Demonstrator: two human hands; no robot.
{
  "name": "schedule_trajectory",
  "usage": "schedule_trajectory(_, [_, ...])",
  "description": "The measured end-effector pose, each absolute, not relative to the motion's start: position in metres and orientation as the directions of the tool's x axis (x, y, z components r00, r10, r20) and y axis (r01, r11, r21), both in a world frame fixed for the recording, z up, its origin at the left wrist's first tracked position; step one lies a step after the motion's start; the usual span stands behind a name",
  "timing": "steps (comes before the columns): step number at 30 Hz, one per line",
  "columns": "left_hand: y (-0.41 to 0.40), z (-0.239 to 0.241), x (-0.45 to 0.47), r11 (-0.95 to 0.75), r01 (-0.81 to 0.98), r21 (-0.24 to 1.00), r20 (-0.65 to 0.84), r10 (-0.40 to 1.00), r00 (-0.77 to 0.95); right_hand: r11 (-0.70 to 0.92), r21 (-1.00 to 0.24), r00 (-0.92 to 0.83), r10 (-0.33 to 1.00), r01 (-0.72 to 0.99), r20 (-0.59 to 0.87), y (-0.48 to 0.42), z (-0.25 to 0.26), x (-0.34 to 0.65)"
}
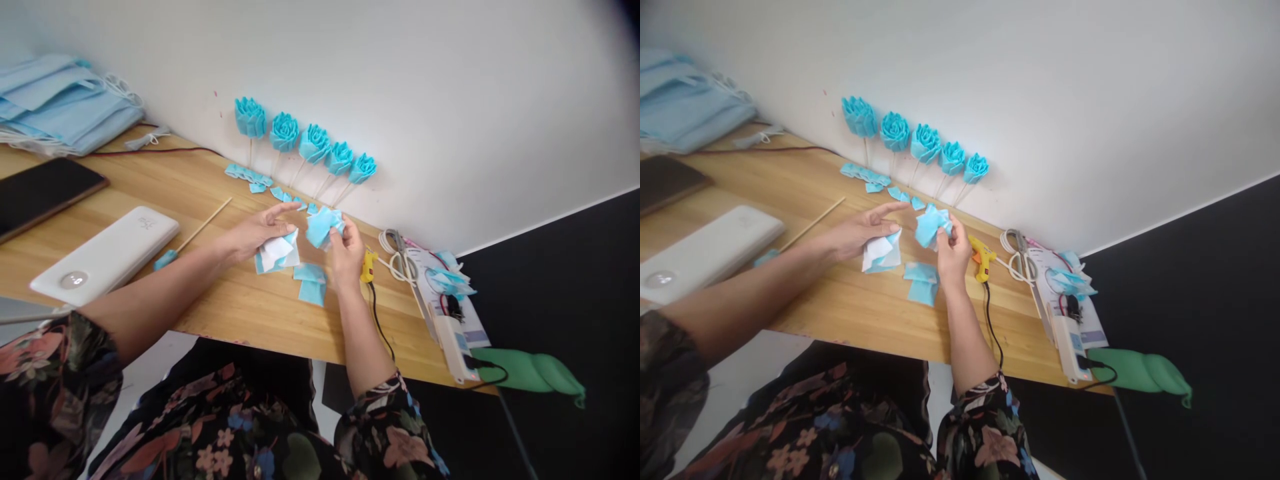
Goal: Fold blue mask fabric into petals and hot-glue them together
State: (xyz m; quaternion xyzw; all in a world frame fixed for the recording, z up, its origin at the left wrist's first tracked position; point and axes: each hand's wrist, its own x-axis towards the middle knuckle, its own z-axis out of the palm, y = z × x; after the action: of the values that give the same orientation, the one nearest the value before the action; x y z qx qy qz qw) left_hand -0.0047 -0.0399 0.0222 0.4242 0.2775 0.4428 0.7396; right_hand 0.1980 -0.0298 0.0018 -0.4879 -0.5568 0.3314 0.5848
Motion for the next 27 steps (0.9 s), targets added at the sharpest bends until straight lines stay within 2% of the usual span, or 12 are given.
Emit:
schedule_trajectory(7, [-0.037,0.018,-0.002,0.104,-0.439,0.892,0.040,0.951,0.307,0.105,-0.993,-0.165,0.982,0.059,0.094,-0.050,0.008,0.177])
schedule_trajectory(12, [-0.037,0.017,0.000,0.054,-0.407,0.912,0.063,0.961,0.269,0.099,-0.995,-0.255,0.963,0.022,0.090,-0.050,0.006,0.176])
schedule_trajectory(20, [-0.037,0.018,0.002,0.154,-0.415,0.896,-0.026,0.954,0.299,0.153,-0.985,-0.127,0.982,0.084,0.141,-0.043,0.005,0.179])
schedule_trajectory(27, [-0.034,0.011,-0.001,0.129,-0.425,0.896,0.054,0.918,0.392,0.199,-0.979,0.113,0.973,0.037,0.202,-0.030,0.010,0.199])
